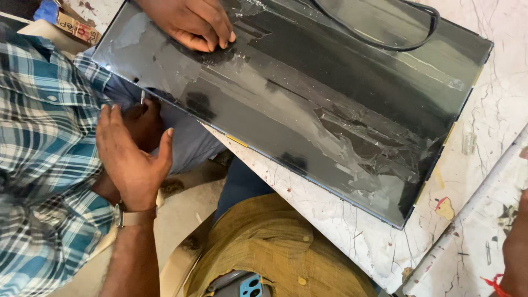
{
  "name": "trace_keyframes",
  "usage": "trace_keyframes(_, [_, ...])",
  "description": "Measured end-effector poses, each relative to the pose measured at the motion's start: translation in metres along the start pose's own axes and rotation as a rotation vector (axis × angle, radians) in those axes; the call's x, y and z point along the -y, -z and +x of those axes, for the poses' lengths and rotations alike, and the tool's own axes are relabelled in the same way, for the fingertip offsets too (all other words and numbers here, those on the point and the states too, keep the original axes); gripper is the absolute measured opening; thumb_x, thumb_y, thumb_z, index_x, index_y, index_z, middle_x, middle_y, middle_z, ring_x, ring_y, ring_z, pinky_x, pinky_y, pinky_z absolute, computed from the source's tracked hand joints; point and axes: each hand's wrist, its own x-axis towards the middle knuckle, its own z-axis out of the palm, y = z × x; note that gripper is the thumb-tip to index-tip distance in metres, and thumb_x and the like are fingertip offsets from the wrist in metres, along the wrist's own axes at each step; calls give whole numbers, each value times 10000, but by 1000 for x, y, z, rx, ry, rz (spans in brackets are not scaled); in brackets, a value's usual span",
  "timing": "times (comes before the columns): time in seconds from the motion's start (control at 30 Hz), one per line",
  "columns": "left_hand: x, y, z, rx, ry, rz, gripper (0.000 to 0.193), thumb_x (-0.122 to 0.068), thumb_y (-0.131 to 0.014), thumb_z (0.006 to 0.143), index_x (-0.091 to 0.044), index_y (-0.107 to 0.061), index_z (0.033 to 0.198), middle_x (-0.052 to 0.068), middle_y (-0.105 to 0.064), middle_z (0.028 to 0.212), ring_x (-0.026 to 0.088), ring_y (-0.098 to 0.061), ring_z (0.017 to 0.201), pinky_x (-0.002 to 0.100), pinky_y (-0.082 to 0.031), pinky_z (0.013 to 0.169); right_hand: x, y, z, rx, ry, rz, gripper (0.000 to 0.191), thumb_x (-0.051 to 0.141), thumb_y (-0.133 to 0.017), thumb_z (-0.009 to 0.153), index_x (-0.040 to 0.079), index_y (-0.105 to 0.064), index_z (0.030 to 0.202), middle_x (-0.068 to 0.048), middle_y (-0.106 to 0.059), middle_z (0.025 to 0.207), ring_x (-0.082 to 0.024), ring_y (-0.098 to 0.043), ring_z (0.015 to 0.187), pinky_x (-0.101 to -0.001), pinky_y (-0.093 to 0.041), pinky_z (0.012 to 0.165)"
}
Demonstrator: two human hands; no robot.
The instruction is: The person uses a small white plastic scraper to lift and peel adhesive residue from the surface of a flat screen. They then switch to a metal craft knife to scrape remaining residue from the screen surface. The person works methodically across the screen, removing residue in small sections.
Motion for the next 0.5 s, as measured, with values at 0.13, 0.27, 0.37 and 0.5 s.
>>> trace_keyframes(0.13, [4,-1,-3,0,51,169,992,-502,-829,991,151,-324,1541,360,-399,1610,500,-395,1498,588,-300,1254,51,-14,-32,-83,49,25,154,67,-501,1162,-60,-582,1194,-169,-646,1110,-204,-618,1032,-322,-503,937])
trace_keyframes(0.27, [24,-6,-19,-5,79,150,1031,-517,-824,1008,163,-271,1552,357,-393,1566,500,-425,1469,567,-341,1234,102,-29,-57,-159,159,32,141,62,-554,1140,-52,-603,1209,-156,-657,1104,-196,-629,1022,-315,-506,928])
trace_keyframes(0.37, [27,0,-27,-35,104,198,1007,-515,-791,1015,165,-282,1557,350,-434,1551,483,-494,1372,551,-398,1150,131,-26,-46,-192,195,34,144,58,-593,1123,-45,-618,1220,-146,-666,1100,-191,-638,1014,-310,-509,921])
trace_keyframes(0.5, [8,40,-9,12,203,323,902,-536,-747,990,112,-458,1547,308,-629,1192,473,-588,1135,582,-462,978,163,-23,-20,-204,247,54,161,53,-645,1102,-37,-639,1236,-133,-677,1094,-184,-649,1004,-303,-512,912])
